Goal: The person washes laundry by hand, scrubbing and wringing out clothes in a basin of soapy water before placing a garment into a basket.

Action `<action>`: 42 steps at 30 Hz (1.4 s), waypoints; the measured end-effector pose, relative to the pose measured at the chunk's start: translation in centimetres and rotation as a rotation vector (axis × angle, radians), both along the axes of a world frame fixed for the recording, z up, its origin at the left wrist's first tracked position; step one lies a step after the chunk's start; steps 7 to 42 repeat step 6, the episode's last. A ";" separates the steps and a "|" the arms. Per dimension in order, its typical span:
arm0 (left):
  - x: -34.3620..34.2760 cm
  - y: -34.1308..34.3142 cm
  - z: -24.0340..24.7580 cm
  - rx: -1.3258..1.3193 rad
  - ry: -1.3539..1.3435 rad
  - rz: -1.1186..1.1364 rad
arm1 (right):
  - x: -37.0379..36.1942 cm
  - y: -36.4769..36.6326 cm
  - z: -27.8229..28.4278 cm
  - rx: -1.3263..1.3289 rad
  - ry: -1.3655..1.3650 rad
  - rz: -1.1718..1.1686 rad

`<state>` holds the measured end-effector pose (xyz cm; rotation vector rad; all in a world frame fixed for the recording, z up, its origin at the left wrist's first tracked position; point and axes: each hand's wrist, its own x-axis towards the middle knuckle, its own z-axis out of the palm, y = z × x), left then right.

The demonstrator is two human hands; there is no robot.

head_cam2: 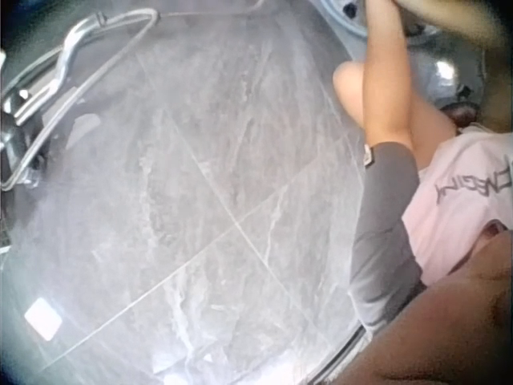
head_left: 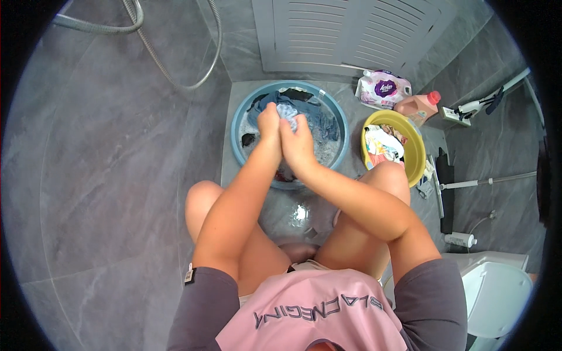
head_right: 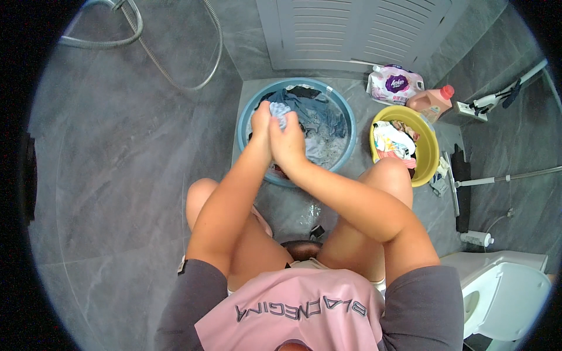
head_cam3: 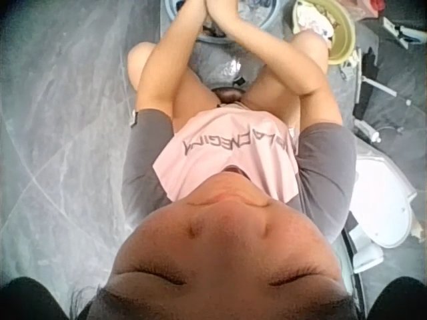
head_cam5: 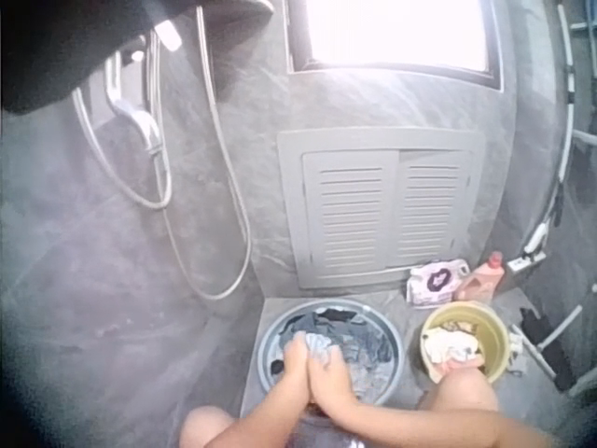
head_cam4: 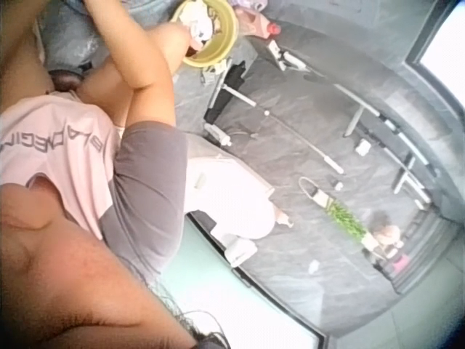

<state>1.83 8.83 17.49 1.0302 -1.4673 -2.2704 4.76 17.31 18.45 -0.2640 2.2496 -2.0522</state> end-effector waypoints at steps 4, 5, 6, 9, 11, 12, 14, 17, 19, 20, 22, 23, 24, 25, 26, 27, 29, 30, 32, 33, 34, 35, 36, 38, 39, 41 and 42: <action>0.3 0.6 -1.8 0.385 0.202 -0.026 | -1.2 0.3 0.4 0.104 0.111 0.025; 0.2 2.5 -1.6 0.377 0.194 0.110 | -2.6 0.5 0.5 0.043 0.067 0.039; 0.1 2.6 -1.6 0.378 0.192 0.106 | -2.7 0.6 0.5 0.043 0.067 0.035; 0.1 2.6 -1.6 0.378 0.192 0.106 | -2.7 0.6 0.5 0.043 0.067 0.035; 0.1 2.6 -1.6 0.378 0.192 0.106 | -2.7 0.6 0.5 0.043 0.067 0.035; 0.1 2.6 -1.6 0.378 0.192 0.106 | -2.7 0.6 0.5 0.043 0.067 0.035; 0.1 2.6 -1.6 0.378 0.192 0.106 | -2.7 0.6 0.5 0.043 0.067 0.035; 0.1 2.6 -1.6 0.378 0.192 0.106 | -2.7 0.6 0.5 0.043 0.067 0.035; 0.1 2.6 -1.6 0.378 0.192 0.106 | -2.7 0.6 0.5 0.043 0.067 0.035; 0.1 2.6 -1.6 0.378 0.192 0.106 | -2.7 0.6 0.5 0.043 0.067 0.035; 0.1 2.6 -1.6 0.378 0.192 0.106 | -2.7 0.6 0.5 0.043 0.067 0.035; 0.1 2.6 -1.6 0.378 0.192 0.106 | -2.7 0.6 0.5 0.043 0.067 0.035; 0.1 2.6 -1.6 0.378 0.192 0.106 | -2.7 0.6 0.5 0.043 0.067 0.035; 0.1 2.6 -1.6 0.378 0.192 0.106 | -2.7 0.6 0.5 0.043 0.067 0.035; 0.1 2.6 -1.6 0.378 0.192 0.106 | -2.7 0.6 0.5 0.043 0.067 0.035; 0.1 2.6 -1.6 0.378 0.192 0.106 | -2.7 0.6 0.5 0.043 0.067 0.035; 0.1 2.6 -1.6 0.378 0.192 0.106 | -2.7 0.6 0.5 0.043 0.067 0.035; 0.1 2.6 -1.6 0.378 0.192 0.106 | -2.7 0.6 0.5 0.043 0.067 0.035; 0.1 2.6 -1.6 0.378 0.192 0.106 | -2.7 0.6 0.5 0.043 0.067 0.035; 0.1 2.6 -1.6 0.378 0.192 0.106 | -2.7 0.6 0.5 0.043 0.067 0.035; 0.1 2.6 -1.6 0.378 0.192 0.106 | -2.7 0.6 0.5 0.043 0.067 0.035; 0.1 2.6 -1.6 0.378 0.192 0.106 | -2.7 0.6 0.5 0.043 0.067 0.035; 0.1 2.6 -1.6 0.378 0.192 0.106 | -2.7 0.6 0.5 0.043 0.067 0.035; 0.1 2.6 -1.6 0.378 0.192 0.106 | -2.7 0.6 0.5 0.043 0.067 0.035; 0.1 2.6 -1.6 0.378 0.192 0.106 | -2.7 0.6 0.5 0.043 0.067 0.035; 0.1 2.6 -1.6 0.378 0.192 0.106 | -2.7 0.6 0.5 0.043 0.067 0.035; 0.1 2.6 -1.6 0.378 0.192 0.106 | -2.7 0.6 0.5 0.043 0.067 0.035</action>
